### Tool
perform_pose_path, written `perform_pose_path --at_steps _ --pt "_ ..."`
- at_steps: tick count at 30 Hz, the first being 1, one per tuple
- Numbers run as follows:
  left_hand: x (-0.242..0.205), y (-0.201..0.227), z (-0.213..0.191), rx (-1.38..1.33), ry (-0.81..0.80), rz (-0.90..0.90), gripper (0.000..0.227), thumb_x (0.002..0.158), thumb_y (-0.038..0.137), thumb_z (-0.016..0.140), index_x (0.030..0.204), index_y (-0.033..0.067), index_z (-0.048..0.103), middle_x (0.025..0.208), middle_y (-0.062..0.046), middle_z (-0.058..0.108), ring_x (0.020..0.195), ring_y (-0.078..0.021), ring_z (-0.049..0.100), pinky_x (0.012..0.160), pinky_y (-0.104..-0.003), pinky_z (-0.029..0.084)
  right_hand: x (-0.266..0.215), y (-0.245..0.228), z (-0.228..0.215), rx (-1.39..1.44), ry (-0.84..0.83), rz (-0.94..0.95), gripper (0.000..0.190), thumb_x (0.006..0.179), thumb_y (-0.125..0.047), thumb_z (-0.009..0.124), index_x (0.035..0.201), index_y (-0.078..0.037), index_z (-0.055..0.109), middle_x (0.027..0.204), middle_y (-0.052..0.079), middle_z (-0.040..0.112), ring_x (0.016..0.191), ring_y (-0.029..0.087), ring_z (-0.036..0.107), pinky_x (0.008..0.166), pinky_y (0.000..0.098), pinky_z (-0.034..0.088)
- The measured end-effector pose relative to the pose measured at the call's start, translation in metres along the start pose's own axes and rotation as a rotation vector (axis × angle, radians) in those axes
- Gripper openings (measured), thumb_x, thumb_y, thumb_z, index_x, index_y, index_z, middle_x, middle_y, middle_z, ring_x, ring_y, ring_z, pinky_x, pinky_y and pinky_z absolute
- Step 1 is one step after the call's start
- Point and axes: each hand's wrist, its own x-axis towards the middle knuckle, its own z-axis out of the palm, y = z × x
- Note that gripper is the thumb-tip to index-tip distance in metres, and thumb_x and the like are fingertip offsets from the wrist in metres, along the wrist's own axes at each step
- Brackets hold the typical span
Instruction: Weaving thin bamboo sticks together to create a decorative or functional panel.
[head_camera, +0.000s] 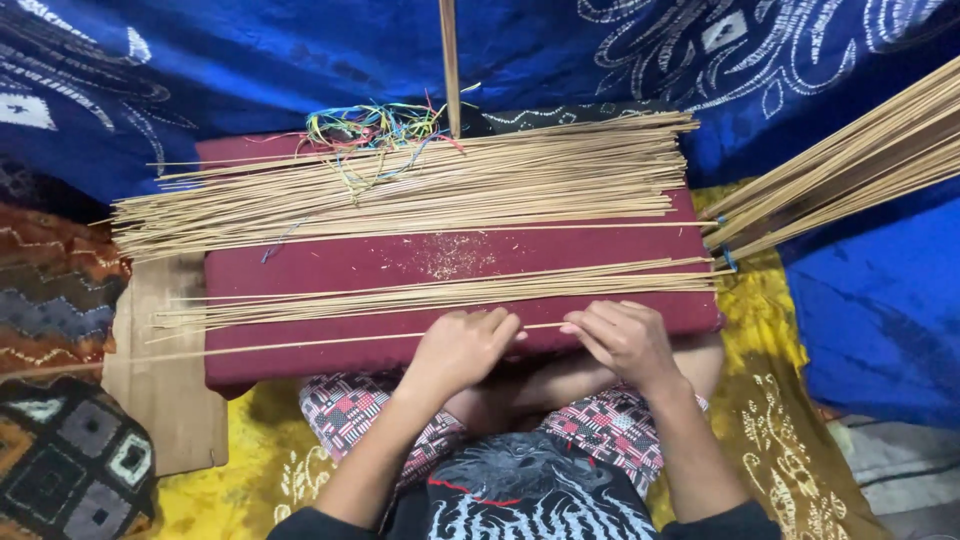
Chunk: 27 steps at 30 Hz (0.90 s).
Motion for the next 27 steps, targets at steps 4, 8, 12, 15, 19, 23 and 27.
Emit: perform_pose_path --at_steps 4,8,12,15,19,23,27 --pt "0.011 -0.001 -0.023 -0.024 -0.05 -0.042 0.014 0.101 0.019 0.047 0.103 0.0178 0.061 0.081 -0.002 0.069 0.072 -0.0242 0.073 0.061 -0.037 0.056 0.016 -0.007 -0.007 0.032 0.009 -0.034 0.014 0.103 -0.025 0.063 0.1 -0.016 0.073 0.075 0.002 0.063 0.071 0.026 0.068 0.063 0.0377 0.054" --pt "-0.004 -0.019 -0.017 0.002 -0.094 -0.104 0.012 0.1 0.022 0.049 0.104 0.0198 0.061 0.081 -0.001 0.071 0.075 -0.0234 0.073 0.065 -0.036 0.057 0.0 0.015 -0.005 -0.001 0.012 0.006 0.016 0.104 -0.028 0.062 0.099 -0.018 0.072 0.075 0.0 0.062 0.073 0.024 0.067 0.066 0.0357 0.051" --pt "0.008 0.006 -0.001 -0.061 -0.067 -0.016 0.012 0.099 0.023 0.051 0.104 0.0201 0.061 0.082 0.0 0.069 0.074 -0.0228 0.072 0.062 -0.035 0.055 0.014 -0.019 -0.005 0.081 0.002 -0.073 0.015 0.103 -0.024 0.062 0.099 -0.016 0.074 0.068 0.0 0.061 0.066 0.022 0.066 0.064 0.0332 0.049" --pt "0.02 0.01 -0.011 -0.113 -0.044 -0.007 0.012 0.099 0.024 0.05 0.103 0.0188 0.06 0.08 0.0 0.068 0.072 -0.0229 0.072 0.06 -0.035 0.055 0.018 -0.018 -0.007 0.118 0.019 -0.062 0.016 0.104 -0.024 0.061 0.1 -0.017 0.075 0.066 -0.001 0.061 0.065 0.022 0.065 0.065 0.0332 0.049" --pt "0.014 -0.004 -0.03 -0.193 -0.044 -0.102 0.014 0.101 0.025 0.053 0.103 0.0163 0.063 0.078 -0.004 0.07 0.071 -0.0276 0.073 0.06 -0.039 0.057 -0.001 0.006 -0.01 0.166 0.039 0.024 0.012 0.101 -0.024 0.065 0.101 -0.019 0.075 0.066 -0.001 0.063 0.063 0.025 0.066 0.065 0.0343 0.05" --pt "0.021 0.008 -0.032 -0.224 -0.025 -0.085 0.016 0.1 0.024 0.051 0.103 0.0155 0.064 0.078 -0.005 0.07 0.071 -0.0291 0.073 0.06 -0.041 0.057 0.003 -0.002 -0.005 0.203 0.065 0.0 0.012 0.101 -0.021 0.064 0.1 -0.017 0.075 0.066 0.002 0.062 0.061 0.029 0.064 0.062 0.0358 0.05" --pt "0.027 0.017 -0.031 -0.233 0.0 -0.067 0.02 0.102 0.028 0.048 0.102 0.0157 0.064 0.077 -0.003 0.068 0.071 -0.0271 0.072 0.061 -0.039 0.057 0.013 -0.02 -0.012 0.181 0.087 -0.024 0.012 0.101 -0.021 0.064 0.1 -0.018 0.076 0.067 0.0 0.063 0.06 0.027 0.063 0.062 0.035 0.049"
